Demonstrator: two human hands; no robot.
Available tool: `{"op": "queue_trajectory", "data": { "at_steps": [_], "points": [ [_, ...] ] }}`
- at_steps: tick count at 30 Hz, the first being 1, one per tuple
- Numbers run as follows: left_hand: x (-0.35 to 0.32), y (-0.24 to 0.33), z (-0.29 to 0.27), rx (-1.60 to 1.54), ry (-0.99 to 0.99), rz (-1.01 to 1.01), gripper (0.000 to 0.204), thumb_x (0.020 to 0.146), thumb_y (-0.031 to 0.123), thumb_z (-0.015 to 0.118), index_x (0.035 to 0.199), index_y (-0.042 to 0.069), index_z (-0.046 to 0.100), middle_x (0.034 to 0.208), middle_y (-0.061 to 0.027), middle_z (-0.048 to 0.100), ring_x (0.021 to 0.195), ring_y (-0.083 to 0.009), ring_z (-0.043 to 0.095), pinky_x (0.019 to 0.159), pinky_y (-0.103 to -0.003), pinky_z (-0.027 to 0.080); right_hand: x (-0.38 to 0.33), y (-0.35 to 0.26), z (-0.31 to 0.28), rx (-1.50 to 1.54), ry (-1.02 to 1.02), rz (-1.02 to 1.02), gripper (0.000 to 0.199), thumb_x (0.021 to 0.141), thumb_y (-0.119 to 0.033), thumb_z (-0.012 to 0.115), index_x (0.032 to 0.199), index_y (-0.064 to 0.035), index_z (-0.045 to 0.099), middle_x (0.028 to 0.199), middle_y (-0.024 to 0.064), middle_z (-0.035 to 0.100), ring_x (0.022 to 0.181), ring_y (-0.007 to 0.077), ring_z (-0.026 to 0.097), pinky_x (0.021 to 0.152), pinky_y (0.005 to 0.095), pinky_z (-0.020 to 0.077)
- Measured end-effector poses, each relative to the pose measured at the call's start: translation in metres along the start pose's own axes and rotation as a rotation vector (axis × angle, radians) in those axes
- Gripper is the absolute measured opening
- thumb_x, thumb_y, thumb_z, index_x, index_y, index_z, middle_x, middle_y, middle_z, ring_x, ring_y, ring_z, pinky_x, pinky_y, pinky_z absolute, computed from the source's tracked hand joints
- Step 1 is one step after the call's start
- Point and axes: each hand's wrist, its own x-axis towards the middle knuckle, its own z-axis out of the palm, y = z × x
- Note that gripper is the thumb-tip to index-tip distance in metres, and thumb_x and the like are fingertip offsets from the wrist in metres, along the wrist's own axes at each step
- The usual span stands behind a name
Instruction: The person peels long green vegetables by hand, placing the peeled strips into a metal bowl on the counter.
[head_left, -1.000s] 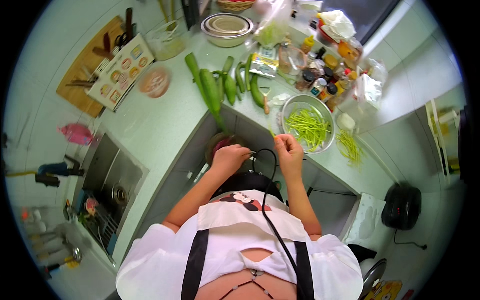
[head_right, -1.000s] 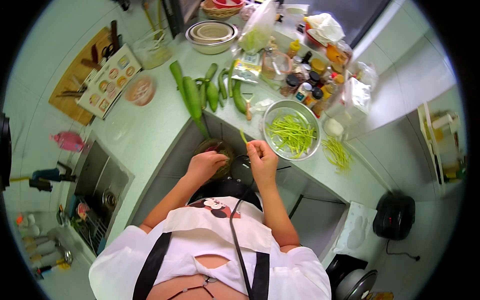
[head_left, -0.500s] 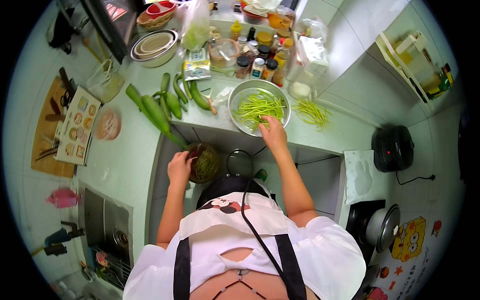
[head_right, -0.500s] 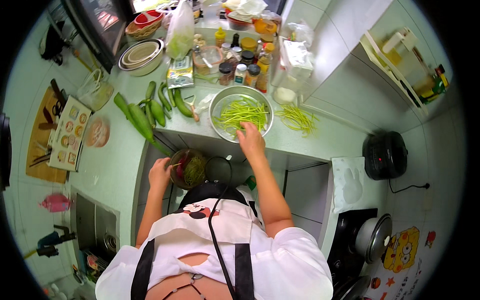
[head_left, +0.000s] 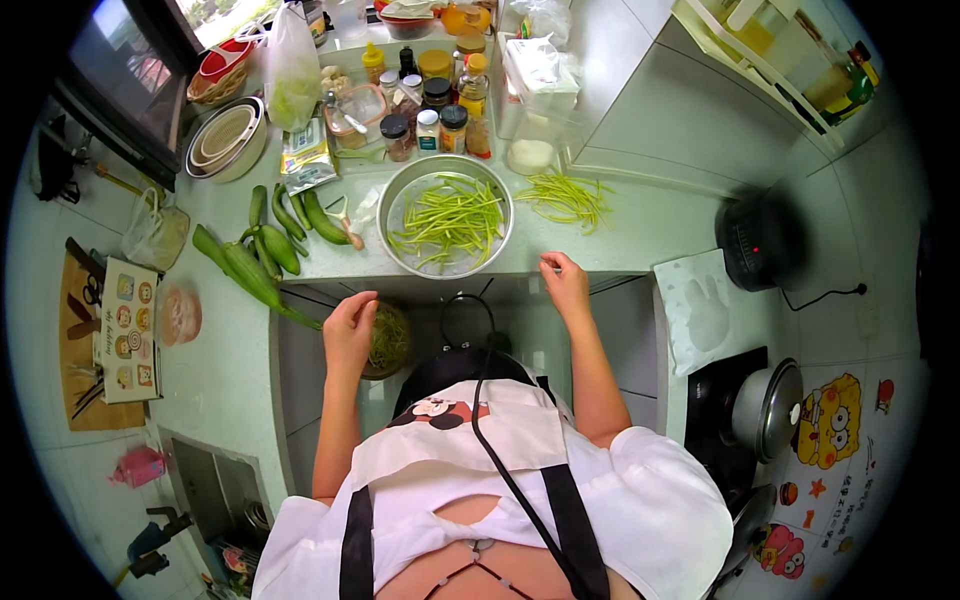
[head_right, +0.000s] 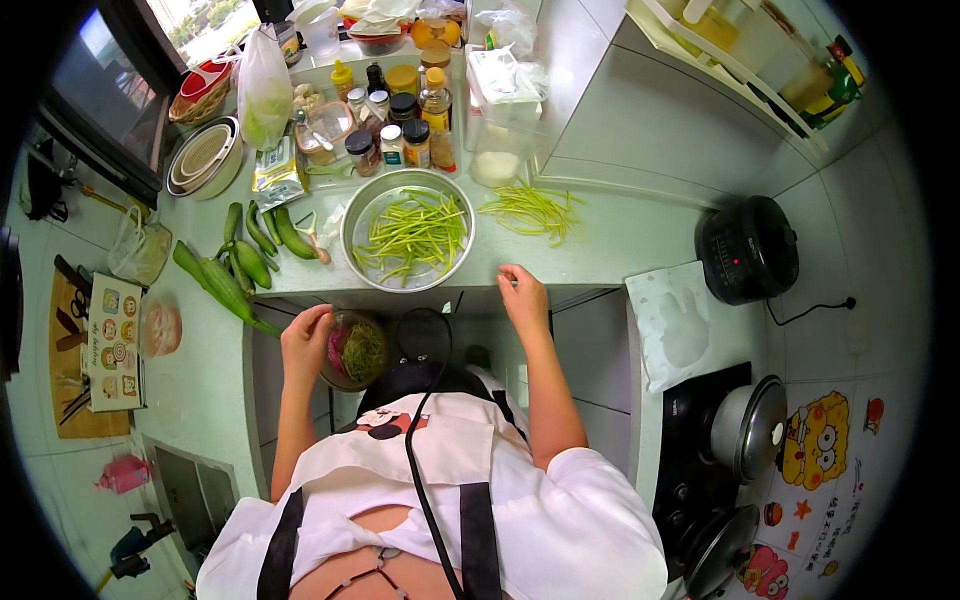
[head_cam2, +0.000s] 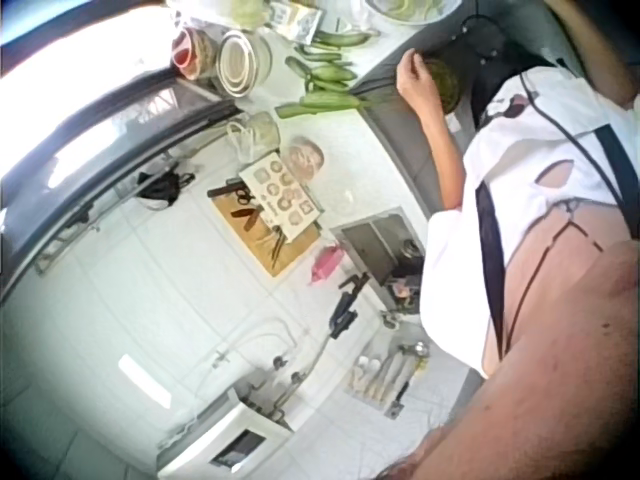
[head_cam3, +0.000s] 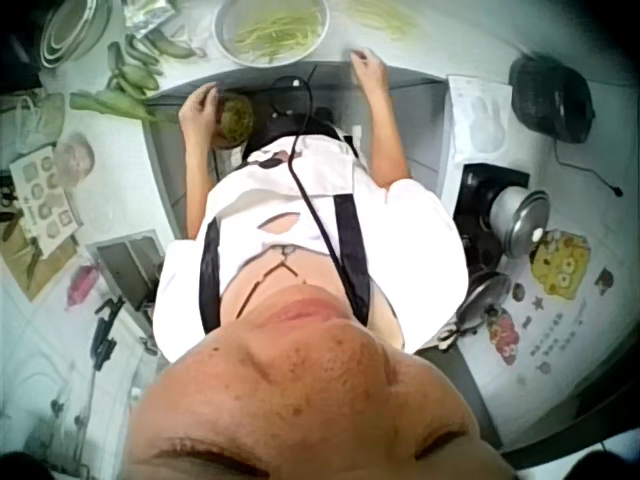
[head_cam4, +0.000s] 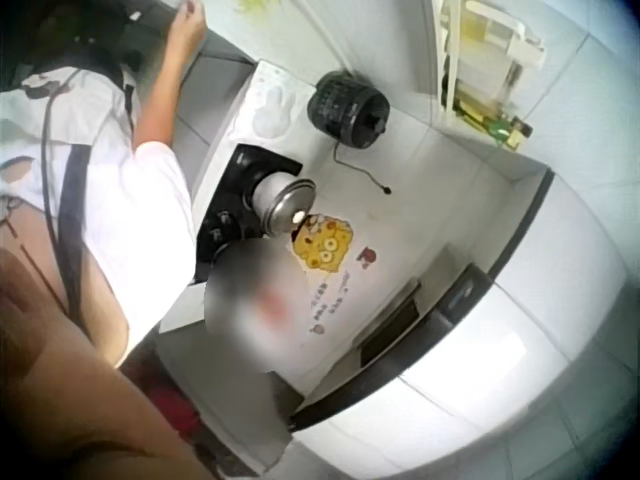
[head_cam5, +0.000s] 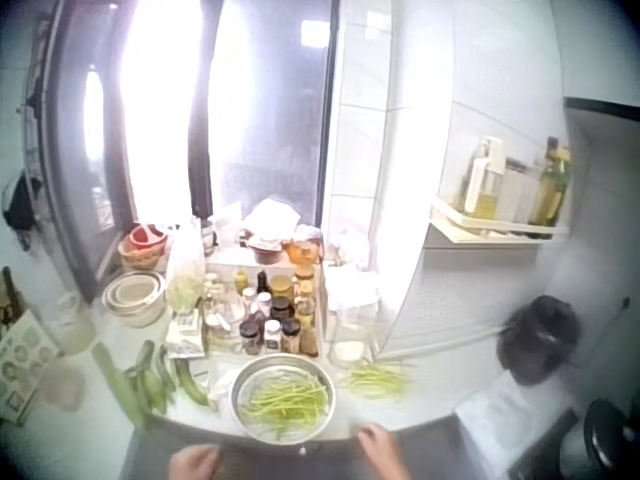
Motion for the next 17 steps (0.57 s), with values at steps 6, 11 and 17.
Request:
{"op": "queue_trajectory", "data": {
  "at_steps": [6,11,17],
  "points": [
    [0.002,0.03,0.054,-0.107,-0.114,-0.088,0.016,0.082,0.009,0.063,0.096,0.003,0.066,0.079,-0.0072,0.065,0.066,-0.0115,0.058,0.063,-0.024,0.046,0.051,0.044,-0.02,-0.204,0.034,-0.05,0.02,0.079,-0.019,0.064,0.097,-0.0092,0.064,0.09,0.0094,0.065,0.086,0.0297,0.062,0.073,0.0375,0.0483],
    [0.003,0.05,0.077,-0.069,-0.108,-0.105,0.017,0.082,0.008,0.062,0.098,0.002,0.066,0.081,-0.0075,0.065,0.069,-0.0107,0.06,0.065,-0.023,0.046,0.099,0.063,-0.025,-0.418,0.0,-0.257,0.024,0.076,-0.016,0.067,0.098,-0.0115,0.062,0.103,0.0083,0.06,0.092,0.029,0.06,0.075,0.0396,0.0486],
    [-0.005,0.059,0.1,-0.115,-0.038,-0.179,0.018,0.083,0.009,0.062,0.099,0.002,0.066,0.088,-0.0081,0.066,0.072,-0.0136,0.062,0.067,-0.025,0.047,0.145,0.064,-0.021,-0.623,-0.269,-0.266,0.033,0.074,-0.015,0.07,0.105,-0.014,0.059,0.114,0.0099,0.054,0.096,0.0314,0.059,0.077,0.0415,0.049]
  ]
}}
